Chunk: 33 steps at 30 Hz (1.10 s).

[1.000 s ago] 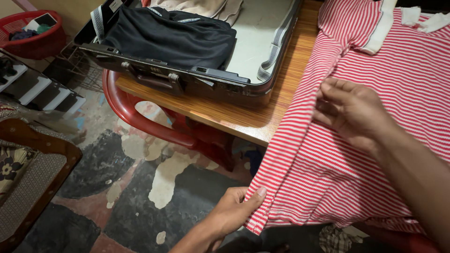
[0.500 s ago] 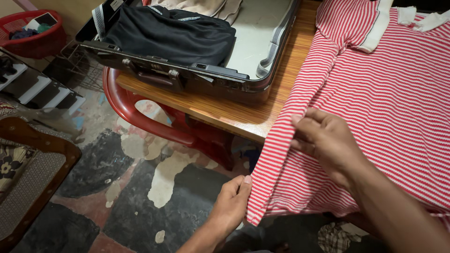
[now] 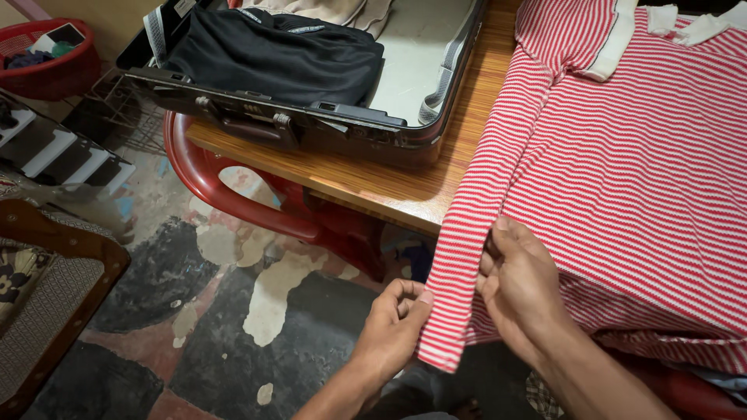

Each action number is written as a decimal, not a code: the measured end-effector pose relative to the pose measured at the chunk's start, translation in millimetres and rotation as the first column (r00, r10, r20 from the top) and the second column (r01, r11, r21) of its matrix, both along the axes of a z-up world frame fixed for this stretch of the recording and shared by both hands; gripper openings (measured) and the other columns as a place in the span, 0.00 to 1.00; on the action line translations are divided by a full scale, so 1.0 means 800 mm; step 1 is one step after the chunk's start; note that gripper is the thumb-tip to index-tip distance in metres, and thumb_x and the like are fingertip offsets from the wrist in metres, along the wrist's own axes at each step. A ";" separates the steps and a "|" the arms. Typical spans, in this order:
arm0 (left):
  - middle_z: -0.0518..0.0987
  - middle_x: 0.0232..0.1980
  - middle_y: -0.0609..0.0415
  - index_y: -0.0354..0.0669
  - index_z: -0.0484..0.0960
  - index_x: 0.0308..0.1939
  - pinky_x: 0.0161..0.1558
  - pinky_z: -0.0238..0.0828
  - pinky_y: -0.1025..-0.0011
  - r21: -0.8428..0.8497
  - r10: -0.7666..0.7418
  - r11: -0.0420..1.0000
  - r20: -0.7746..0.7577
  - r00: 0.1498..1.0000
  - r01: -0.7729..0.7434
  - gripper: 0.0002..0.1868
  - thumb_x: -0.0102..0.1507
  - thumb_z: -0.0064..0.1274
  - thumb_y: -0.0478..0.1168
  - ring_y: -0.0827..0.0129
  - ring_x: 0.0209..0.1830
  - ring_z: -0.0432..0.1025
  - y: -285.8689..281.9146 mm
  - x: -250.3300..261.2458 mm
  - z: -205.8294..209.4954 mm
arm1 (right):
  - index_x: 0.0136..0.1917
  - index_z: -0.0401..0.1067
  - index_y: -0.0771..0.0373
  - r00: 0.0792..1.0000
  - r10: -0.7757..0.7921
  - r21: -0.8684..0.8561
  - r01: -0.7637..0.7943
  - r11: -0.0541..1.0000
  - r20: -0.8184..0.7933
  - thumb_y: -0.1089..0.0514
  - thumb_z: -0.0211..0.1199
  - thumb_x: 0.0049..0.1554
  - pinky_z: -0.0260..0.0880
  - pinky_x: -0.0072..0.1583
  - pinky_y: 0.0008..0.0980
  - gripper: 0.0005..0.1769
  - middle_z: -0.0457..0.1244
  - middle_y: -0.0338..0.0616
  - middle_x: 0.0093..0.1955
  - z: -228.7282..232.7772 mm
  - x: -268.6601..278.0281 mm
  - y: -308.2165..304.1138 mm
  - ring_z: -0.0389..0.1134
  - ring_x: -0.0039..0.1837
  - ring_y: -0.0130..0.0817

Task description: The person folds a black pair of pants on a table, smooths the fabric, and places it into an open suitcase. Then the person folds a red-and-white striped shirt on the table.

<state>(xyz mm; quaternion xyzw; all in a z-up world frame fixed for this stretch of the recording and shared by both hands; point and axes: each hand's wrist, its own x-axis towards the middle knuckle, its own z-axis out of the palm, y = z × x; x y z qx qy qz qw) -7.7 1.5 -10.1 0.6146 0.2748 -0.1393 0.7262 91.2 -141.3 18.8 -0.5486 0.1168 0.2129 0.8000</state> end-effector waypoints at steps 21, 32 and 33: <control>0.85 0.39 0.58 0.40 0.84 0.50 0.42 0.72 0.77 0.049 -0.013 0.999 0.086 0.996 0.009 0.17 0.66 0.48 0.47 0.78 0.37 0.77 -0.001 0.028 0.000 | 0.52 0.73 0.69 0.977 0.169 -0.004 -0.171 0.985 -0.130 0.49 0.51 0.66 0.71 0.38 0.32 0.21 0.69 0.45 0.38 -0.041 -0.064 0.002 0.68 0.35 0.29; 0.85 0.37 0.52 0.37 0.80 0.49 0.34 0.76 0.74 -0.051 -0.007 0.999 0.151 0.988 0.015 0.15 0.67 0.52 0.45 0.75 0.31 0.77 -0.017 0.072 0.005 | 0.54 0.72 0.70 0.981 0.151 0.002 -0.152 0.988 -0.124 0.65 0.57 0.58 0.74 0.41 0.33 0.10 0.71 0.49 0.41 -0.032 -0.072 0.009 0.72 0.38 0.32; 0.85 0.36 0.52 0.36 0.80 0.49 0.33 0.76 0.74 -0.026 -0.013 1.000 0.154 0.988 0.017 0.15 0.67 0.52 0.45 0.75 0.30 0.77 -0.016 0.073 0.008 | 0.53 0.72 0.70 0.974 0.179 -0.064 -0.189 0.980 -0.137 0.65 0.58 0.58 0.75 0.42 0.35 0.11 0.72 0.50 0.40 -0.032 -0.074 0.010 0.73 0.38 0.34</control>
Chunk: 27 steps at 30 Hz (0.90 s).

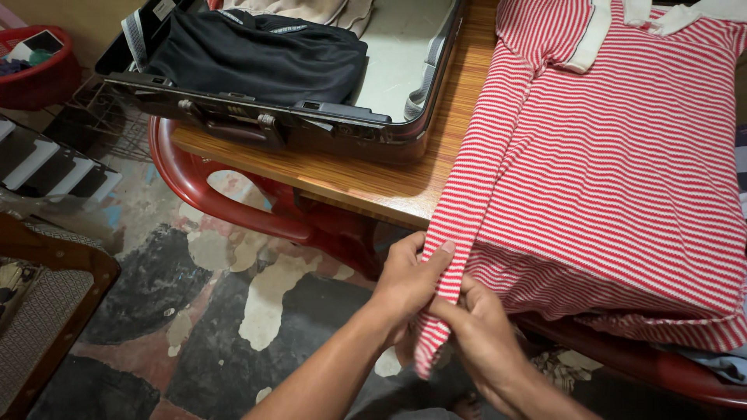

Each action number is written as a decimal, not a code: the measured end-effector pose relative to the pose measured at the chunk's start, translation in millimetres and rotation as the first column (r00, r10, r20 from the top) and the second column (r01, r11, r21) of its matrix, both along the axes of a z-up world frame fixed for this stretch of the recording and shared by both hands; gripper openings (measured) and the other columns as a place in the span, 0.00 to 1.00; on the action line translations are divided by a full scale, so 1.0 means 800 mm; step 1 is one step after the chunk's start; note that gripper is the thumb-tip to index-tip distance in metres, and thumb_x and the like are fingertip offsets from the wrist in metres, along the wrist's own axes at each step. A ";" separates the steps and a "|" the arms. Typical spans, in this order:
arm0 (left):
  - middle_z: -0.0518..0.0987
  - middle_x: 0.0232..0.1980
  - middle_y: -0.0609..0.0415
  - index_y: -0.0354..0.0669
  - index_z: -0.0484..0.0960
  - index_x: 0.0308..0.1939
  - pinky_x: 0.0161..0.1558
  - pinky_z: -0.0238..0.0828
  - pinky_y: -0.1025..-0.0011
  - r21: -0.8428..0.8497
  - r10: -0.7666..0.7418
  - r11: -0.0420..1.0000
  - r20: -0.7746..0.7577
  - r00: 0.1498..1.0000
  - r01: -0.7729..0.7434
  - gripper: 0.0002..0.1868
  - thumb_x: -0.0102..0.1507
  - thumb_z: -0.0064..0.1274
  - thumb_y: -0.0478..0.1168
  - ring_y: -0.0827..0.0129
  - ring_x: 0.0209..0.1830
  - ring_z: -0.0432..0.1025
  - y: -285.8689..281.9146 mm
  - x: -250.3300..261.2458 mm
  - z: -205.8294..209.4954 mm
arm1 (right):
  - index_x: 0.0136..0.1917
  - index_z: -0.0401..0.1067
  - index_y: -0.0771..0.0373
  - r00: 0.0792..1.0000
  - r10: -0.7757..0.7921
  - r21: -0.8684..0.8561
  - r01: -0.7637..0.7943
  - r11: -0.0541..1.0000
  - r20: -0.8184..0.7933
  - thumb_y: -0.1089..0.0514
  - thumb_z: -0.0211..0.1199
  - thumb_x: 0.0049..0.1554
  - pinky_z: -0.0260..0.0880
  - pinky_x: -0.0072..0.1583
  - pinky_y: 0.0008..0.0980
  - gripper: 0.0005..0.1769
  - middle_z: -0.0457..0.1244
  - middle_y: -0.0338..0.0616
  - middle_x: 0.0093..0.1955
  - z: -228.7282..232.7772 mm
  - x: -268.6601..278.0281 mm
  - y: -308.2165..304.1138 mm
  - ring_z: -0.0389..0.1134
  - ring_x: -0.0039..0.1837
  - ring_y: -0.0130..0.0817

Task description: The person folds a black pair of pants on a table, smooths the fabric, and places it into an open suitcase. Then the person folds a red-and-white striped shirt on the table.

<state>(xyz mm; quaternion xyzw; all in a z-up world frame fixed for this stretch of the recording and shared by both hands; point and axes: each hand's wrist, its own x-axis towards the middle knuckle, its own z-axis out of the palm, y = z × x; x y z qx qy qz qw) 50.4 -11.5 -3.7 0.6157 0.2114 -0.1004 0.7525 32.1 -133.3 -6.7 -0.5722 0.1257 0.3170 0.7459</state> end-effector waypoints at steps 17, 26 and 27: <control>0.87 0.43 0.54 0.39 0.82 0.54 0.40 0.78 0.72 0.132 -0.196 0.971 -0.043 0.980 0.200 0.15 0.65 0.56 0.41 0.75 0.38 0.79 0.010 -0.019 -0.027 | 0.61 0.73 0.65 0.913 0.164 0.044 -0.159 0.986 -0.373 0.57 0.54 0.62 0.78 0.56 0.34 0.16 0.71 0.45 0.52 -0.085 -0.020 -0.018 0.73 0.53 0.30; 0.87 0.41 0.51 0.49 0.84 0.53 0.42 0.74 0.65 0.419 0.008 0.905 -0.197 0.980 0.077 0.14 0.67 0.50 0.45 0.68 0.38 0.80 0.003 -0.041 -0.027 | 0.63 0.73 0.57 0.945 0.092 -0.331 -0.199 0.922 -0.313 0.52 0.65 0.57 0.73 0.47 0.31 0.21 0.72 0.40 0.56 -0.202 -0.018 -0.119 0.73 0.50 0.31; 0.86 0.39 0.47 0.48 0.84 0.52 0.39 0.74 0.61 0.414 0.020 0.906 -0.244 0.970 0.085 0.13 0.68 0.49 0.45 0.62 0.35 0.79 0.003 -0.042 -0.026 | 0.64 0.71 0.56 0.952 0.019 -0.358 -0.133 0.924 -0.306 0.54 0.64 0.58 0.73 0.47 0.33 0.21 0.72 0.40 0.57 -0.220 -0.017 -0.143 0.74 0.50 0.32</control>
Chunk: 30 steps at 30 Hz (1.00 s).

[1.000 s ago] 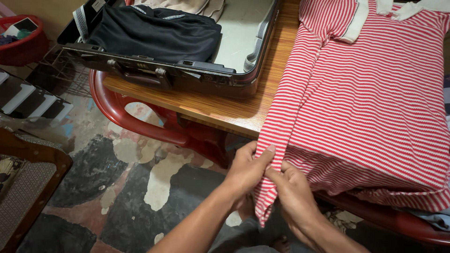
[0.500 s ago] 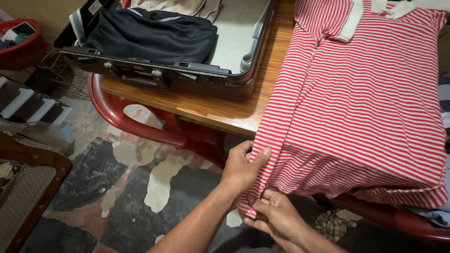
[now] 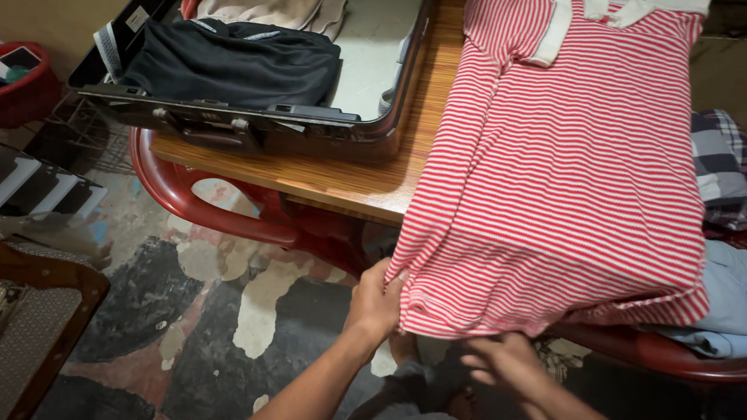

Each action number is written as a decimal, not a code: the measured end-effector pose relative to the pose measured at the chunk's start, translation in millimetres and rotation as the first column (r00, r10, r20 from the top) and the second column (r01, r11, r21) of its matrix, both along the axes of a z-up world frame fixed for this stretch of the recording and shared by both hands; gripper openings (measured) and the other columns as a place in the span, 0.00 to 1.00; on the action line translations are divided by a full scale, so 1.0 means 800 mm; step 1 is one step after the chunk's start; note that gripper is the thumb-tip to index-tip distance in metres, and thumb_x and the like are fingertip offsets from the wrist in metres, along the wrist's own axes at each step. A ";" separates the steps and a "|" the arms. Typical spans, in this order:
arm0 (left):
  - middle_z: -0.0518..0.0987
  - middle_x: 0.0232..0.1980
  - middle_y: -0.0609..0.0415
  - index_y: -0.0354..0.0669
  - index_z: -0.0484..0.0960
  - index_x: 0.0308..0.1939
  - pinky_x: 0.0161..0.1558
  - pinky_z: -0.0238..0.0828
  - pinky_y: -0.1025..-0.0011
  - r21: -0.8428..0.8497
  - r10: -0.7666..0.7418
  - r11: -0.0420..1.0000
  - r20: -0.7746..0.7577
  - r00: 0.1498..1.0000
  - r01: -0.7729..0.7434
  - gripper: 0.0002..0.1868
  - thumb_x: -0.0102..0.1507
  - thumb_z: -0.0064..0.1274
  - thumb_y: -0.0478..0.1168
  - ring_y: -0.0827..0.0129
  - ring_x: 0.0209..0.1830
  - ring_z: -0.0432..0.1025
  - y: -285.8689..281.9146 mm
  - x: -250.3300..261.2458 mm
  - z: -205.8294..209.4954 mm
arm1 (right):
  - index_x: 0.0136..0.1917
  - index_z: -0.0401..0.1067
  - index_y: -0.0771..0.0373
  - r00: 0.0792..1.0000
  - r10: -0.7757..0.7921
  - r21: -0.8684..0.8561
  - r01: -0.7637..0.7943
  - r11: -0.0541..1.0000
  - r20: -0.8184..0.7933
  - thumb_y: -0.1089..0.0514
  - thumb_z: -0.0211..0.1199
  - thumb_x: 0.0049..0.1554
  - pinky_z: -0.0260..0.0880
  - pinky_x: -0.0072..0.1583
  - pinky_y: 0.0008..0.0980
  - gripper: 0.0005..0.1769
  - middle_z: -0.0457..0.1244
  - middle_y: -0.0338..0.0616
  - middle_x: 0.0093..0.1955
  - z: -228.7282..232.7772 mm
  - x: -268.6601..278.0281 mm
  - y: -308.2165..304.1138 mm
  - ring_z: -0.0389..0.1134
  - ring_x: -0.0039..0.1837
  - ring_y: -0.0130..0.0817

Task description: The person folds a black pair of pants on a table, smooths the fabric, and places it into an open suitcase. Then the person folds a red-and-white striped shirt on the table.

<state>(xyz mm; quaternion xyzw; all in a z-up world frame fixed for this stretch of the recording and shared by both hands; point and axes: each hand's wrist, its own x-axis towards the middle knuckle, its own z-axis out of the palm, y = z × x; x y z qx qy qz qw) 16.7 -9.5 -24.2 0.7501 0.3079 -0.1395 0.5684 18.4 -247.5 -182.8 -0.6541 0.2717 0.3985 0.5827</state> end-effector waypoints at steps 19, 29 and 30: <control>0.86 0.38 0.42 0.47 0.79 0.56 0.45 0.76 0.60 0.289 0.000 0.957 0.051 0.999 -0.014 0.17 0.64 0.54 0.44 0.58 0.37 0.82 -0.016 -0.022 -0.013 | 0.68 0.65 0.57 0.793 -0.384 0.023 0.425 0.905 0.473 0.55 0.67 0.57 0.65 0.36 0.38 0.28 0.67 0.41 0.53 0.080 0.017 -0.174 0.69 0.44 0.33; 0.76 0.59 0.43 0.46 0.72 0.61 0.63 0.66 0.58 0.444 -0.187 0.894 0.249 0.950 0.059 0.30 0.56 0.63 0.46 0.52 0.62 0.71 -0.136 -0.059 -0.029 | 0.59 0.73 0.67 0.755 -0.328 0.123 0.317 0.941 0.567 0.55 0.62 0.62 0.68 0.50 0.28 0.16 0.71 0.45 0.50 0.079 -0.037 -0.187 0.69 0.47 0.28; 0.80 0.57 0.45 0.47 0.77 0.57 0.63 0.69 0.61 0.349 -0.256 0.924 0.269 0.928 0.154 0.26 0.56 0.61 0.48 0.56 0.60 0.74 -0.151 -0.056 -0.023 | 0.59 0.73 0.67 0.745 -0.345 0.183 0.295 0.938 0.571 0.56 0.60 0.61 0.70 0.51 0.27 0.16 0.72 0.44 0.51 0.081 -0.043 -0.185 0.71 0.49 0.27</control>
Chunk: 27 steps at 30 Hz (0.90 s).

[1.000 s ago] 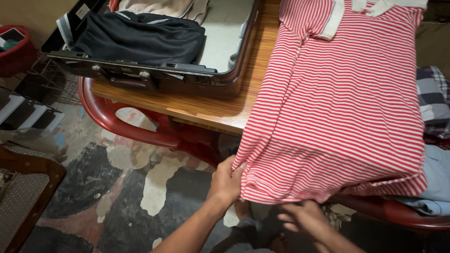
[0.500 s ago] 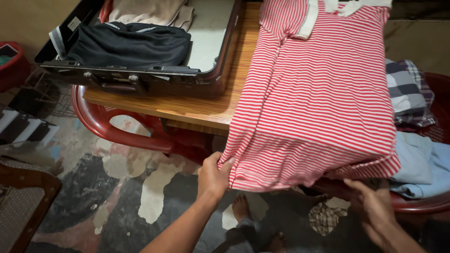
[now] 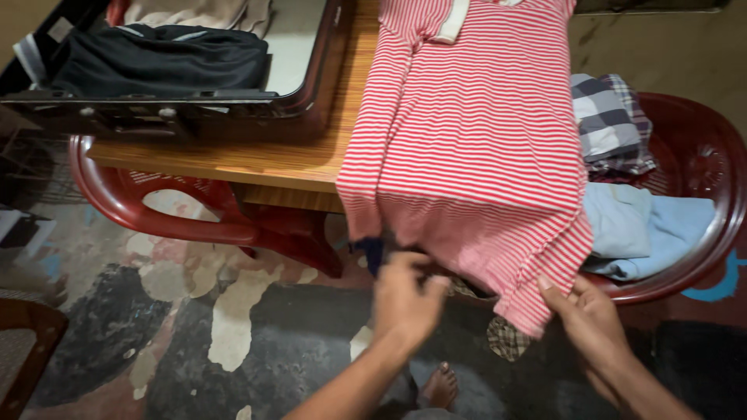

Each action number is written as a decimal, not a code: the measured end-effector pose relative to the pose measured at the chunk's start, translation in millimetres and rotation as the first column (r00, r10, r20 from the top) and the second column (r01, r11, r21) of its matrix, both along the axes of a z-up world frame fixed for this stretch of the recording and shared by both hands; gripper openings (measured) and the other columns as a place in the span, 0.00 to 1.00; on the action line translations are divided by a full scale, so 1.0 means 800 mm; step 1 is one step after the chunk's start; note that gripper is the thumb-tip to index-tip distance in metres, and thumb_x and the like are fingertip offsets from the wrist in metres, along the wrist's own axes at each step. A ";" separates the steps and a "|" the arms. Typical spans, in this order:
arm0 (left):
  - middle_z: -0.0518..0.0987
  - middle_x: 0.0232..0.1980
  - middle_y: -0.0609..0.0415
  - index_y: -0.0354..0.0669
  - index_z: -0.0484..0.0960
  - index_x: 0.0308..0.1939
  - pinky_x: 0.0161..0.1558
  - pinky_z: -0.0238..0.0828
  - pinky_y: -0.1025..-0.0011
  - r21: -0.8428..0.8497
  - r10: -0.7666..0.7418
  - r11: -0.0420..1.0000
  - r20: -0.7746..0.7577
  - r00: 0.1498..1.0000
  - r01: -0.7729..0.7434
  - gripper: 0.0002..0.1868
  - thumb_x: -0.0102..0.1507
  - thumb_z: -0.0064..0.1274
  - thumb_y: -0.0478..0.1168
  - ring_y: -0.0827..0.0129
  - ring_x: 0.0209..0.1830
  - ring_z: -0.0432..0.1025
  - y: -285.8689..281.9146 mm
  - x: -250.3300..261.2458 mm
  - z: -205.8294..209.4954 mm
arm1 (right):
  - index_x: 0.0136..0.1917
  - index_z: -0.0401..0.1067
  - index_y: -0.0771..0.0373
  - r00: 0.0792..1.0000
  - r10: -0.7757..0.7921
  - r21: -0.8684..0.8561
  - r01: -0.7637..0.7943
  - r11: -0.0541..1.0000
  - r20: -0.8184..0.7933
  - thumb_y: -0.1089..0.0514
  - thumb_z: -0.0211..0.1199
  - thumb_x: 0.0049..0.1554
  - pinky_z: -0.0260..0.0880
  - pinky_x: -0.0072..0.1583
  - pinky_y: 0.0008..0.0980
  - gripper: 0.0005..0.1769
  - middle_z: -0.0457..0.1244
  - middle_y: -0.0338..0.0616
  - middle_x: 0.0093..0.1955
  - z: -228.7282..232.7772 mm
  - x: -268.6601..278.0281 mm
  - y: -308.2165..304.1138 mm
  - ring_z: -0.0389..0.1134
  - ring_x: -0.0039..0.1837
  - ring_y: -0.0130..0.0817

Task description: The person folds a black pair of pants on a table, smooths the fabric, and places it into an open suitcase. Then the person folds a red-and-white striped shirt on the table.

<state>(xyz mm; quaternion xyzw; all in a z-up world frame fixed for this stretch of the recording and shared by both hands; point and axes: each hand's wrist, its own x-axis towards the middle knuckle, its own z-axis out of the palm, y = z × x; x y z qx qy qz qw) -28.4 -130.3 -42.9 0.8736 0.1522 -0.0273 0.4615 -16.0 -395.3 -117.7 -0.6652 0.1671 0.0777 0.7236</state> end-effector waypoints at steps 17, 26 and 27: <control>0.80 0.35 0.35 0.40 0.81 0.43 0.43 0.73 0.45 0.096 -0.705 0.706 0.003 0.709 0.701 0.18 0.65 0.55 0.52 0.39 0.40 0.76 -0.055 0.044 0.088 | 0.68 0.66 0.59 0.941 -0.188 0.162 0.239 0.957 -0.282 0.36 0.41 0.67 0.59 0.68 0.40 0.31 0.66 0.42 0.65 0.118 0.082 0.009 0.65 0.65 0.34; 0.83 0.35 0.43 0.45 0.83 0.46 0.45 0.74 0.48 0.118 -0.791 0.612 0.092 0.605 0.782 0.15 0.61 0.54 0.48 0.45 0.40 0.79 -0.054 0.048 0.089 | 0.66 0.67 0.57 0.994 -0.072 0.447 0.101 0.889 -0.080 0.54 0.51 0.68 0.69 0.68 0.43 0.15 0.65 0.42 0.63 0.089 0.225 -0.031 0.68 0.65 0.34; 0.83 0.36 0.42 0.46 0.84 0.47 0.46 0.74 0.48 0.115 -0.797 0.604 0.088 0.598 0.789 0.15 0.61 0.54 0.48 0.45 0.40 0.79 -0.057 0.047 0.087 | 0.66 0.67 0.58 0.996 -0.059 0.491 0.085 0.867 -0.068 0.56 0.51 0.68 0.71 0.68 0.43 0.14 0.65 0.43 0.64 0.081 0.239 -0.039 0.69 0.65 0.35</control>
